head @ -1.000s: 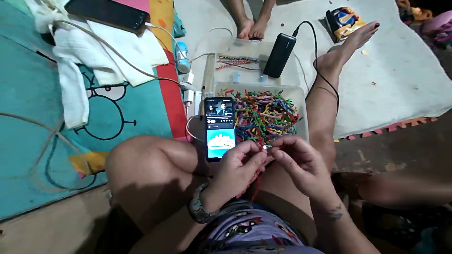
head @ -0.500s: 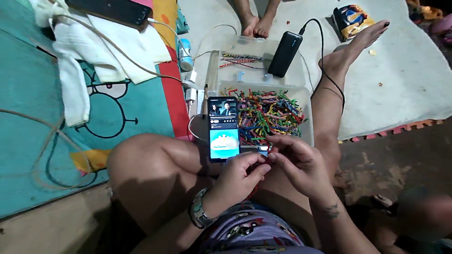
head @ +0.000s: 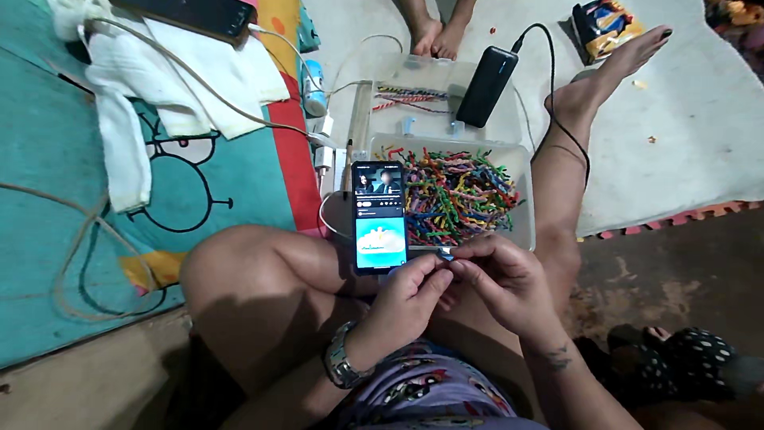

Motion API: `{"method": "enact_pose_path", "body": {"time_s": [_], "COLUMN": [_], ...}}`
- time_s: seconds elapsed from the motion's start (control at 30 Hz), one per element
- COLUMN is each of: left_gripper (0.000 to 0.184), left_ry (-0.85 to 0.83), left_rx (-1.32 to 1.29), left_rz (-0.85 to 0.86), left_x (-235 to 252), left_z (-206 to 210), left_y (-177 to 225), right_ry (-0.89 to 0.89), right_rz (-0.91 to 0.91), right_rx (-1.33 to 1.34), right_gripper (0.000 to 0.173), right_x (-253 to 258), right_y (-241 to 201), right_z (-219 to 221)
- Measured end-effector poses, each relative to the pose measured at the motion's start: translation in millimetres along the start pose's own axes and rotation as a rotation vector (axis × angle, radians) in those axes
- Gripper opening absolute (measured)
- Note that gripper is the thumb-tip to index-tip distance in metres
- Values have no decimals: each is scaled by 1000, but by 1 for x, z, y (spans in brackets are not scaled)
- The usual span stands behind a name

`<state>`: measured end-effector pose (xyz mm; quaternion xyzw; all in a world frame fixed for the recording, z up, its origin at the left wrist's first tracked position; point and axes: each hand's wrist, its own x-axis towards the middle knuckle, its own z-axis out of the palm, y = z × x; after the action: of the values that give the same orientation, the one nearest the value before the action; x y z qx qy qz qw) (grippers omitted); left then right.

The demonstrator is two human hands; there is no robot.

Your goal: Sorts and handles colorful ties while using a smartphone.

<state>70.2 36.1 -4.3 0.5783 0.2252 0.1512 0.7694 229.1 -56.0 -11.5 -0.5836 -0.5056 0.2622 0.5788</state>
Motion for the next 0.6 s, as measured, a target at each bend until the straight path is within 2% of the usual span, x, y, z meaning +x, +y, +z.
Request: {"method": "enact_pose_path", "body": {"time_s": [0.07, 0.13, 0.3, 0.43, 0.53, 0.6], "left_gripper": [13, 7, 6, 8, 9, 11], "left_ry": [10, 42, 108, 102, 40, -45], "left_rx": [-143, -175, 30, 37, -20, -173], "left_rz": [-46, -28, 165, 178, 133, 44], "left_x": [1, 0, -1, 0, -2, -5], "left_z": [5, 9, 10, 8, 4, 2], "left_y": [-1, -3, -6, -3, 2, 6], "right_ry": [4, 10, 69, 96, 16, -124], "right_rz": [-19, -39, -40, -86, -43, 38], "right_rx": [-12, -31, -11, -37, 99, 321], "right_gripper": [13, 13, 15, 9, 10, 21], "right_x": [0, 0, -1, -3, -1, 2], "right_y": [1, 1, -1, 1, 1, 3], "right_z": [1, 1, 2, 5, 2, -5]}}
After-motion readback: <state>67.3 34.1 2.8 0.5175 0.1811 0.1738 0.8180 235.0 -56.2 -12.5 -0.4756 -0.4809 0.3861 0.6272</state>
